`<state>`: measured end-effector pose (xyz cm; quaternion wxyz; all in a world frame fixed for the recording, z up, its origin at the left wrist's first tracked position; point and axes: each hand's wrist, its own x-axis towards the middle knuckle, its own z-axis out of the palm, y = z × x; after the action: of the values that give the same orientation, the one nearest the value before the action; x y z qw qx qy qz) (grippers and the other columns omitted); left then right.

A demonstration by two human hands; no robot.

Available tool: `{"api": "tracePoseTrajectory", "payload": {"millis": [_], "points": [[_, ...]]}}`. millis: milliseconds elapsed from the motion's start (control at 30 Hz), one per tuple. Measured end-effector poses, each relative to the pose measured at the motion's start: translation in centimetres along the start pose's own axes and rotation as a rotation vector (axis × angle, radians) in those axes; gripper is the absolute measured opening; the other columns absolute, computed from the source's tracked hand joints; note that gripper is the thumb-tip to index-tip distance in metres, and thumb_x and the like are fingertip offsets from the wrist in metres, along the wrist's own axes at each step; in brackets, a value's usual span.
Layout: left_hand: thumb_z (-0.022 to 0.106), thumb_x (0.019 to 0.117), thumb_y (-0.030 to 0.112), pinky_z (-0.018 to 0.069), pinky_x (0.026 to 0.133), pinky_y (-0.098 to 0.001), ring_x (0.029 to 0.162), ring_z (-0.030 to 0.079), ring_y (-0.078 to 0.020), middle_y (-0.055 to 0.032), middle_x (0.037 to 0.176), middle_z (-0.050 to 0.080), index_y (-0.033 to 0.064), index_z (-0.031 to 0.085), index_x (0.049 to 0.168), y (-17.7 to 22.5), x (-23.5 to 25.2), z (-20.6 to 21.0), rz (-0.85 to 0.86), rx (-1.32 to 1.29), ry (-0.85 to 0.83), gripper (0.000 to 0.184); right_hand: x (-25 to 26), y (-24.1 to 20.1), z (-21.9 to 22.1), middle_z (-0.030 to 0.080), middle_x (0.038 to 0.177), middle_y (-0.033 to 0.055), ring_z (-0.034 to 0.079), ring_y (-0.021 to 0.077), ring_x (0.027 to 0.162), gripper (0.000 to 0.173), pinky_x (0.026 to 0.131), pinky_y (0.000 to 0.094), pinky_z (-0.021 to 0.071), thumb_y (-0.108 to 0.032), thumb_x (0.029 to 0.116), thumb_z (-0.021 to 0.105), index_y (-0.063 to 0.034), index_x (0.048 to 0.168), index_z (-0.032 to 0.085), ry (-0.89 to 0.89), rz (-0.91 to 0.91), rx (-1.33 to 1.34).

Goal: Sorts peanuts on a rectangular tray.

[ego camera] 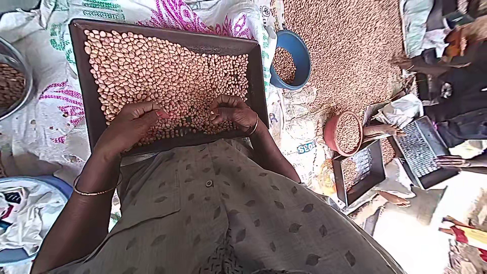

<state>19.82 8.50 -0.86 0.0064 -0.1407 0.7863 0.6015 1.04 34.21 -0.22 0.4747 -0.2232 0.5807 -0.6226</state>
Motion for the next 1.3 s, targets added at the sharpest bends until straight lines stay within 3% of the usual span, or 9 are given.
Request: {"api": "tracePoseTrajectory", "payload": {"millis": [133,200,267,333,433,700,1100,1200,1300], "points": [[0.055,0.1039,0.018,0.0375,0.055,-0.0179,0.058,0.045,0.0015,0.0086,0.071,0.056,0.0139,0.068,0.092,-0.2,-0.7,0.0,0.005,0.04,0.045,0.019,0.3,-0.5,-0.7,0.071,0.1,0.01,0.073,0.0189,0.081,0.025,0.075,0.0361,0.0626,-0.006,0.0994,0.035,-0.0034,0.106,0.059,0.009,-0.034,0.138],[0.054,0.1049,0.019,0.0395,0.059,-0.019,0.063,0.047,0.0015,0.0079,0.075,0.057,0.0131,0.068,0.093,-0.2,-1.0,0.0,-0.011,0.053,0.04,0.02,0.4,-1.1,-1.0,0.067,0.095,0.0042,0.067,0.0114,0.074,0.026,0.067,0.0296,0.0587,-0.011,0.1013,0.034,-0.0042,0.107,0.058,0.026,-0.009,-0.098],[0.052,0.105,0.016,0.0398,0.059,-0.0158,0.063,0.048,0.0037,0.0093,0.077,0.059,0.0127,0.069,0.096,-0.5,-1.1,-0.1,-0.001,0.026,0.035,0.02,0.6,-0.9,-1.0,0.062,0.082,0.0014,0.057,0.005,0.064,0.019,0.058,0.0219,0.0494,-0.009,0.1039,0.047,-0.0002,0.101,0.063,-0.03,-0.049,-0.472],[0.049,0.1045,0.015,0.0345,0.05,-0.0132,0.053,0.041,0.0042,0.0113,0.07,0.054,0.014,0.07,0.098,-0.9,-1.1,0.0,0.003,-0.062,0.044,0.021,0.9,-0.1,-1.0,0.066,0.082,0.0099,0.06,0.0173,0.071,0.017,0.067,0.0362,0.0505,-0.01,0.0999,0.059,0.002,0.099,0.071,-0.115,-0.098,-0.905],[0.047,0.1056,0.013,0.0281,0.04,-0.0125,0.043,0.033,0.003,0.0122,0.059,0.045,0.0147,0.07,0.099,-1.5,-1.0,0.1,-0.027,-0.237,0.065,0.025,0.9,0.5,0.0,0.073,0.091,0.0169,0.071,0.0367,0.086,0.021,0.076,0.0597,0.0528,-0.018,0.1015,0.057,-0.0035,0.102,0.072,-0.108,-0.031,-1.257],[0.044,0.1068,0.017,0.0277,0.037,-0.0125,0.04,0.031,0.0025,0.0134,0.055,0.04,0.0183,0.069,0.095,-1.6,-0.9,-0.1,-0.062,-0.453,0.177,0.027,1.1,-0.1,1.8,0.073,0.103,0.0175,0.071,0.0389,0.099,0.023,0.083,0.0604,0.0526,-0.017,0.103,0.056,-0.0062,0.118,0.07,-0.231,0.134,-1.465],[0.043,0.1069,0.015,0.0267,0.036,-0.0126,0.039,0.03,0.0025,0.0133,0.054,0.039,0.0173,0.069,0.096,-1.5,-0.7,0.0,-0.034,-0.475,0.211,0.028,1.4,-0.4,2.7,0.072,0.107,0.0193,0.07,0.0397,0.103,0.027,0.087,0.06,0.0522,-0.02,0.1058,0.053,-0.0043,0.123,0.067,-0.26,0.206,-1.483],[0.043,0.1073,0.015,0.0273,0.036,-0.0126,0.04,0.031,0.0025,0.0131,0.055,0.04,0.0161,0.069,0.097,-1.6,-0.7,0.0,-0.035,-0.479,0.23,0.028,1.5,-0.5,2.9,0.072,0.104,0.0188,0.07,0.039,0.101,0.026,0.085,0.0595,0.052,-0.02,0.1067,0.049,-0.0042,0.119,0.066,-0.269,0.234,-1.5],[0.044,0.1072,0.016,0.0263,0.036,-0.0127,0.039,0.03,0.0024,0.0131,0.054,0.039,0.0171,0.069,0.098,-1.7,-0.9,0.1,-0.026,-0.498,0.238,0.027,1.6,0.8,0.8,0.072,0.092,0.0189,0.071,0.0381,0.088,0.021,0.078,0.0594,0.0538,-0.016,0.1,0.057,0.0,0.104,0.071,-0.158,0.015,-1.333]]}}
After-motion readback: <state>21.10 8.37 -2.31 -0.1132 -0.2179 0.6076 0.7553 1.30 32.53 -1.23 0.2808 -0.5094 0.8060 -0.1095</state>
